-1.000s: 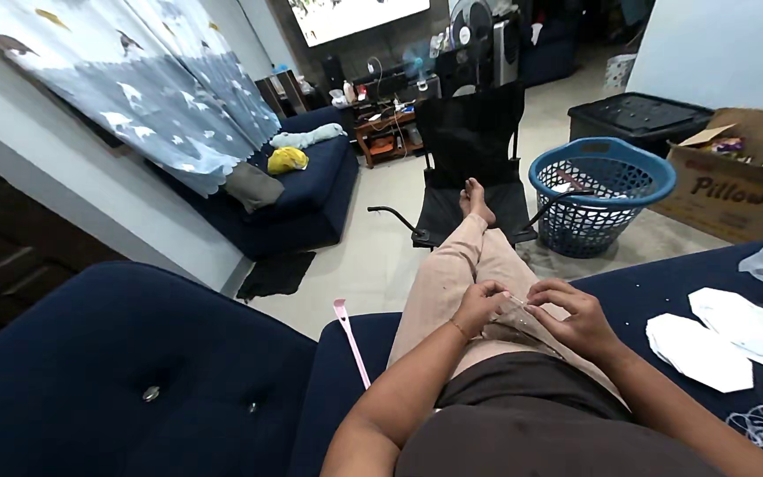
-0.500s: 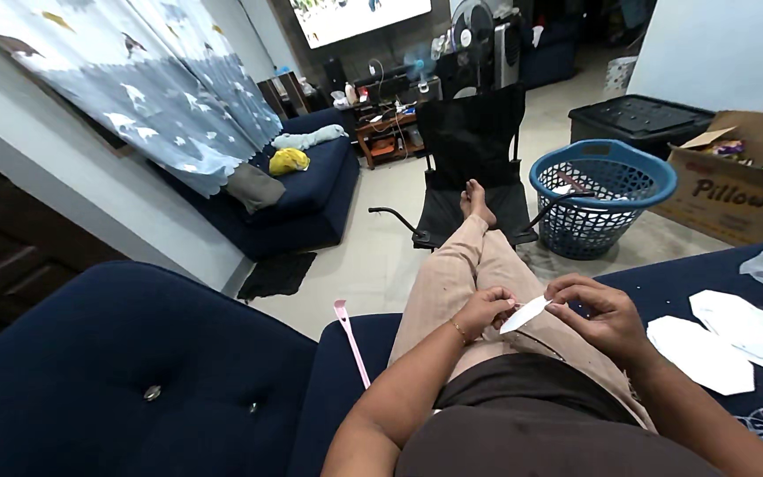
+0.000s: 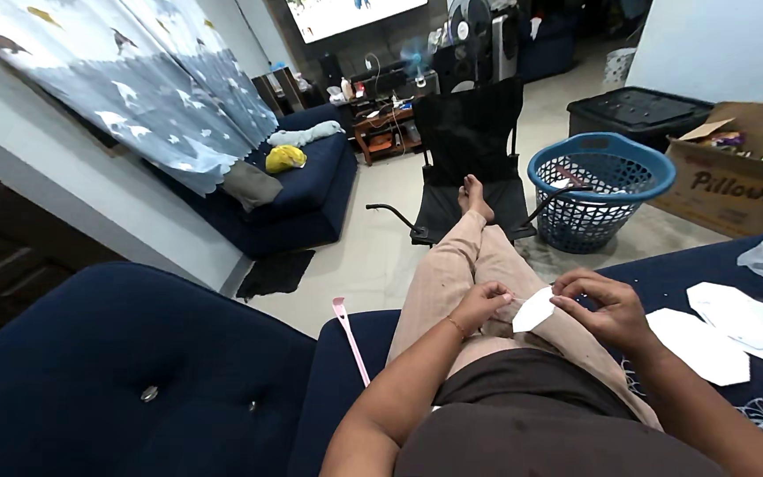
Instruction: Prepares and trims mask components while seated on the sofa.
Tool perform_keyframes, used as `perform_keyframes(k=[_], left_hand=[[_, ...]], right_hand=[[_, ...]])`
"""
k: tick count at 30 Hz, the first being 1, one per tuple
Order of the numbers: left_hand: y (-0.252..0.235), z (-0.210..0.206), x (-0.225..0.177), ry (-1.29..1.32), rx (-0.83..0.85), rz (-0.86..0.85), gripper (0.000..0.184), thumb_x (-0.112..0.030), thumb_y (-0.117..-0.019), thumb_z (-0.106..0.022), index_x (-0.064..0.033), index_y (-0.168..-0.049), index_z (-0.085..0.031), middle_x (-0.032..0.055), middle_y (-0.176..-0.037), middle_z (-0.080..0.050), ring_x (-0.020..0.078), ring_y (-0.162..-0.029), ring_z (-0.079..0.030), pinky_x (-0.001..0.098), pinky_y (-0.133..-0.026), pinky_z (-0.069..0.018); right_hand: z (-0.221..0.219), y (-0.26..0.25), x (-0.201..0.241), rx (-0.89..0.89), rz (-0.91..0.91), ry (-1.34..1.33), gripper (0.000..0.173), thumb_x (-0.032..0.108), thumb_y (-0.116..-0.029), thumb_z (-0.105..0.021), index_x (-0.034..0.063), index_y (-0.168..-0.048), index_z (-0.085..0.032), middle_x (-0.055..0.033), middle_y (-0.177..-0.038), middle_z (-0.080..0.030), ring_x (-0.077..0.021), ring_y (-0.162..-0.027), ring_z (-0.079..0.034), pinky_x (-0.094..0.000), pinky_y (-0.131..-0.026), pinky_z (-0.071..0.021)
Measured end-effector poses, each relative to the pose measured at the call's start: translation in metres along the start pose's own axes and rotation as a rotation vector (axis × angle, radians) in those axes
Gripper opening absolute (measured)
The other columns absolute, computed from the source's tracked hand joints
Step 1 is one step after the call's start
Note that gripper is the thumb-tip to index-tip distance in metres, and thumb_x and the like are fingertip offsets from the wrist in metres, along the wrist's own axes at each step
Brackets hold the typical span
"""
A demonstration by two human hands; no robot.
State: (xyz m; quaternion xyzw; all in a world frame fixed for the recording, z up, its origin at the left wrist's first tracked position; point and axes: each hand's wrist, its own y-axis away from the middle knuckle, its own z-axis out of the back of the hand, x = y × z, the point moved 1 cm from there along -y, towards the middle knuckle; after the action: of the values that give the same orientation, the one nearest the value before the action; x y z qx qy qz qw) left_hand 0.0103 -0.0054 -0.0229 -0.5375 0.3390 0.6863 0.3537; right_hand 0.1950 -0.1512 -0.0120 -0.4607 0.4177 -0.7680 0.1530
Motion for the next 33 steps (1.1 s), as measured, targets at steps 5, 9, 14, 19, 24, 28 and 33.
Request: perform_keyframes(k=[5,9,14,19,24,28,33], left_hand=[[0.003,-0.003,0.0,0.166,0.083,0.034,0.016,-0.008,-0.104,-0.049,-0.0007,-0.105,-0.063,0.002,-0.104,-0.069,0.0015,-0.071,-0.06,0.0189,-0.058,-0.048],[0.004,-0.003,0.005,0.232,0.169,0.009,0.014,-0.008,-0.1032,-0.05,-0.003,-0.101,-0.063,-0.002,-0.084,-0.067,0.0015,-0.063,-0.058,0.0179,-0.056,-0.0482],[0.006,0.0,-0.005,0.121,0.1,-0.04,0.012,-0.006,-0.1021,-0.053,0.0017,-0.103,-0.062,-0.0017,-0.078,-0.065,0.0025,-0.063,-0.059,0.0198,-0.059,-0.0513],[0.006,0.0,-0.01,-0.222,0.015,-0.089,0.018,-0.005,-0.101,-0.057,0.0091,-0.107,-0.067,0.0088,-0.09,-0.068,0.0062,-0.077,-0.062,0.0247,-0.075,-0.0545],[0.004,-0.002,-0.007,-0.361,-0.025,-0.113,0.019,-0.005,-0.0999,-0.059,0.0073,-0.109,-0.071,0.0139,-0.094,-0.072,0.0118,-0.081,-0.067,0.0295,-0.081,-0.0565],[0.002,-0.006,-0.004,-0.285,0.013,-0.061,0.017,-0.005,-0.0993,-0.062,0.0072,-0.107,-0.072,0.0121,-0.09,-0.073,0.0099,-0.076,-0.068,0.0278,-0.075,-0.0579],[-0.001,-0.007,-0.002,-0.27,0.045,0.007,0.017,-0.006,-0.0999,-0.062,0.0068,-0.108,-0.071,0.0111,-0.091,-0.073,0.0095,-0.075,-0.069,0.0269,-0.071,-0.0581]], right_hand=[[-0.004,-0.005,0.004,0.013,0.025,-0.019,0.022,0.027,-0.0932,-0.073,0.0109,-0.079,-0.069,0.001,-0.094,-0.071,-0.0057,-0.095,-0.067,-0.0221,-0.083,-0.0569],[-0.001,-0.004,0.004,0.013,0.034,-0.023,0.021,0.026,-0.0932,-0.073,0.0107,-0.08,-0.069,0.001,-0.095,-0.071,-0.0058,-0.095,-0.067,-0.0218,-0.082,-0.0573],[0.004,-0.004,0.003,0.008,0.033,-0.014,0.022,0.026,-0.0939,-0.073,0.0102,-0.08,-0.068,0.0011,-0.095,-0.07,-0.0048,-0.095,-0.067,-0.0208,-0.082,-0.0567],[0.009,0.005,-0.014,0.02,-0.008,0.006,0.02,0.023,-0.0913,-0.075,0.0081,-0.08,-0.068,-0.0007,-0.095,-0.071,-0.006,-0.095,-0.067,-0.0237,-0.084,-0.0572],[0.008,0.024,-0.048,0.124,-0.194,-0.003,0.018,0.015,-0.0854,-0.074,-0.0004,-0.094,-0.07,-0.0063,-0.097,-0.07,-0.0097,-0.09,-0.068,-0.0296,-0.084,-0.0592],[0.0,0.033,-0.062,0.235,-0.258,0.07,0.024,0.017,-0.0848,-0.071,-0.0021,-0.1,-0.072,-0.0109,-0.101,-0.072,-0.0141,-0.095,-0.068,-0.0327,-0.089,-0.057],[-0.021,0.038,-0.055,0.293,-0.238,0.203,0.02,0.019,-0.0868,-0.074,0.003,-0.098,-0.077,-0.0119,-0.103,-0.075,-0.0261,-0.101,-0.07,-0.0461,-0.093,-0.0544]])
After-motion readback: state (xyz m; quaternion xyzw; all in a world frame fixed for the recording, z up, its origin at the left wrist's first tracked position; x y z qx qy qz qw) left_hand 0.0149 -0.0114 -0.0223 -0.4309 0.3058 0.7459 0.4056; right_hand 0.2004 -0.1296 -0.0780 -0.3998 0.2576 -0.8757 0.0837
